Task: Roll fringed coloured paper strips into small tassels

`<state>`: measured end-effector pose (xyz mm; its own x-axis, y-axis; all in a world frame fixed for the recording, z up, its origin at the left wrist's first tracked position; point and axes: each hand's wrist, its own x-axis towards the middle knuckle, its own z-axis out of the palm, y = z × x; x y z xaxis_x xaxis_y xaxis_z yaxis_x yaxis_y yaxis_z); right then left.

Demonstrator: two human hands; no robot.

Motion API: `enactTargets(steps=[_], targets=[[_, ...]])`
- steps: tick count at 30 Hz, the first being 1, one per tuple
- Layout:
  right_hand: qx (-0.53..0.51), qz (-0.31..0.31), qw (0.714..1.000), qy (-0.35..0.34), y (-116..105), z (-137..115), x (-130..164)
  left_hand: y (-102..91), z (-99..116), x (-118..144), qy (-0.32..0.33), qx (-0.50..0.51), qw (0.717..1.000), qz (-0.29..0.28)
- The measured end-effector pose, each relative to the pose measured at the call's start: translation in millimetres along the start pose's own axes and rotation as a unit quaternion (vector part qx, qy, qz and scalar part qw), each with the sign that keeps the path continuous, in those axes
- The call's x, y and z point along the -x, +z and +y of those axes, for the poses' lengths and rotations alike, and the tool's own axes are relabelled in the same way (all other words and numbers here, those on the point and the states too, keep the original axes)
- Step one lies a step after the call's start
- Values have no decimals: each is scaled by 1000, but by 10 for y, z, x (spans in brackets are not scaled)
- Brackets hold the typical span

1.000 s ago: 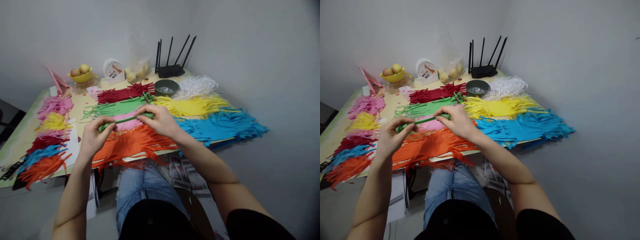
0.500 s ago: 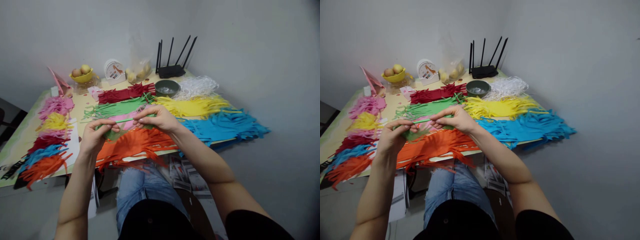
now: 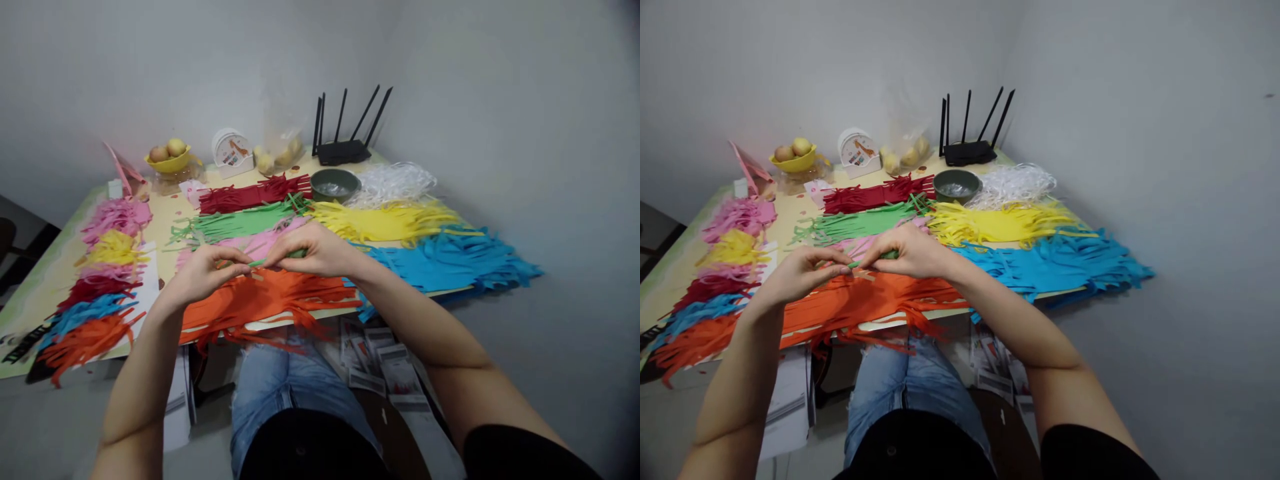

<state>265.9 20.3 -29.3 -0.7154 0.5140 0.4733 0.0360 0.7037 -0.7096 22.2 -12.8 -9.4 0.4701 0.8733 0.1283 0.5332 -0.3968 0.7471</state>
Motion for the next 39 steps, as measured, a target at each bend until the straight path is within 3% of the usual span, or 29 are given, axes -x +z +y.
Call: enactTargets(steps=[3,7,12,18,21,26,30,33,36,38,39], targets=[[13,-16,1000,20,-63,-18,13,26,-61,-10,27,-84,996,26],[-37,4,991,126,-125,38,-90,111,-114,-22,130,-237,954,130],[-246,-56,950,186,40,263,-228,212,-168,-13,152,-176,950,207],[-366,71,910,179,320,309,-247,348,-254,-37,150,-211,912,319],[-385,133,904,127,360,261,-320,432,-214,-130,108,-111,912,380],[-275,238,928,75,274,254,-464,477,-161,-389,33,125,917,376],[-137,297,941,82,236,318,-539,499,-213,-623,13,179,897,403],[-70,273,958,49,174,442,-597,488,-295,-767,-2,196,882,429],[70,240,968,36,-165,736,-647,376,-381,-824,12,196,866,460],[178,249,945,116,-579,1054,-653,245,-424,-804,25,211,851,480],[232,250,918,201,-812,1241,-643,174,-441,-781,23,239,847,475]])
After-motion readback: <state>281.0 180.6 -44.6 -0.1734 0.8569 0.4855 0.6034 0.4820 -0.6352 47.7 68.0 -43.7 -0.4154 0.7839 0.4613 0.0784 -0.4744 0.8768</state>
